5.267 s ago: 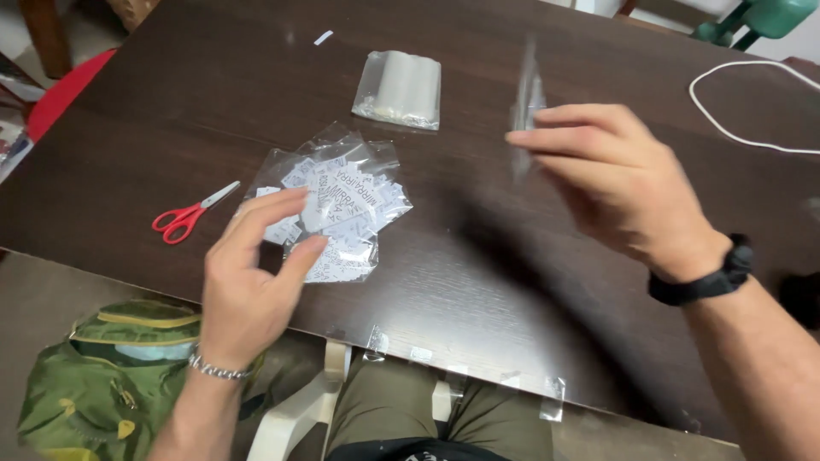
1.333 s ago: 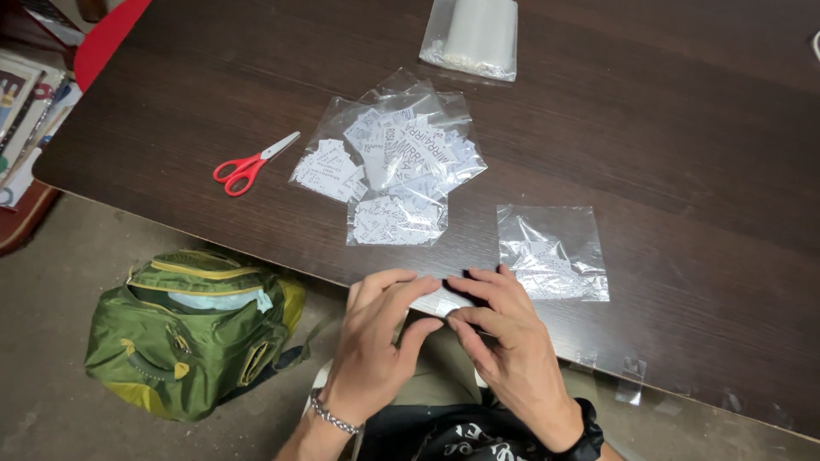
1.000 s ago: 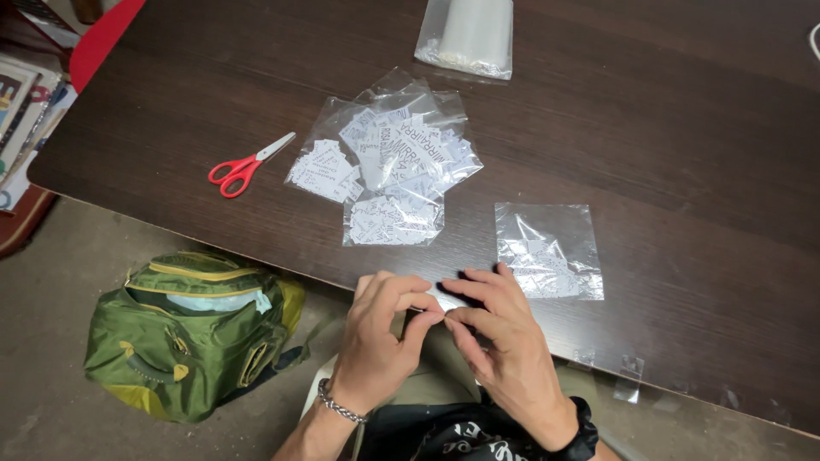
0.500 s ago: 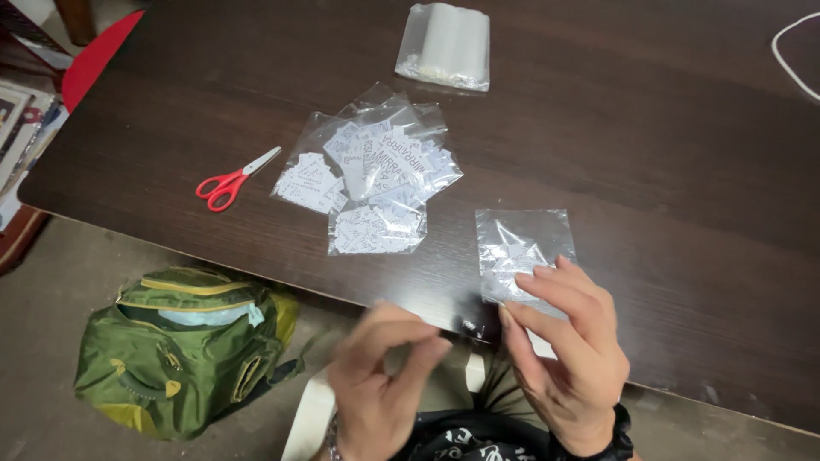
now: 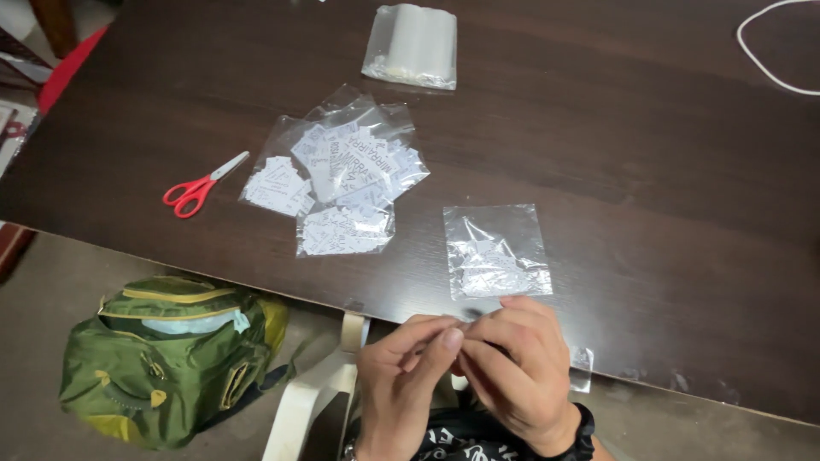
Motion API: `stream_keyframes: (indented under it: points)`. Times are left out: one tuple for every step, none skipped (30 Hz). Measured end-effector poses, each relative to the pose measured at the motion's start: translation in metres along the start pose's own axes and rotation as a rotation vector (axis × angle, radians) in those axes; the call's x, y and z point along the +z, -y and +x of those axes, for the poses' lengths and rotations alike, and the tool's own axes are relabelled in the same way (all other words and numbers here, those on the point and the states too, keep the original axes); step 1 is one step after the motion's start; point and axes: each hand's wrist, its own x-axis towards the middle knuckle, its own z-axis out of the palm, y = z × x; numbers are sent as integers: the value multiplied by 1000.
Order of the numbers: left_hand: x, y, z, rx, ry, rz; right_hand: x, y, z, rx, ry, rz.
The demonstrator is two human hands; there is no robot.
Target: Inserting small paper labels into plastic bags and sealing them with adhesive tape.
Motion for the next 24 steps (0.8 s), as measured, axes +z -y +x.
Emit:
stream_keyframes:
  points:
    - [1,-5,0,-79,-30,61,-1,-2,0,0,16,11]
    - [3,-11,-1,-80,-28,64,-2,-4,-3,3,15,9]
    - [4,-18,-1,-14,11,77,-2,-5,-5,2,38,12]
    - [6,-25,-1,53,51,88,-3,-8,-7,-1,61,15]
    - [7,-22,4,53,54,90,-5,-8,1,0,60,13]
    - [8,-19,10,28,2,103,-7,-7,8,-3,81,36]
    - [9,-16,16,4,-49,117,-9,-7,16,-5,102,60]
    - [6,-18,26,4,-46,119,-16,-13,15,-3,101,58]
    - [3,-19,36,125,70,102,-24,-19,14,61,172,95]
    - [-1,-21,45,245,186,84,-30,-24,13,125,244,134]
    - [-6,-28,56,244,189,87,-37,-32,18,128,242,133]
    - [-11,-36,66,286,418,154,-43,-39,24,216,298,154]
    - [-16,-43,77,326,647,222,-50,-46,30,305,354,176]
    - [-12,-56,78,328,654,223,-55,-50,34,307,350,172]
    - [-9,-69,80,223,711,287,-60,-54,39,604,390,318]
    - [-5,-82,82,118,770,349,-66,-59,43,903,422,463]
    - [0,-88,85,120,778,351,-66,-60,45,904,415,457]
    - [5,-94,87,111,823,472,-67,-62,46,949,423,573]
    - [9,-100,89,102,866,593,-67,-64,47,993,429,690]
    - [12,-104,94,104,870,594,-67,-64,49,993,425,687]
    - [14,-108,98,95,882,707,-66,-64,51,1024,474,586]
    - [16,-111,103,84,890,821,-65,-64,52,1052,524,487]
    - [18,-112,113,86,892,823,-62,-70,47,1052,521,487]
    - [20,-113,122,117,906,903,-60,-77,40,725,555,262]
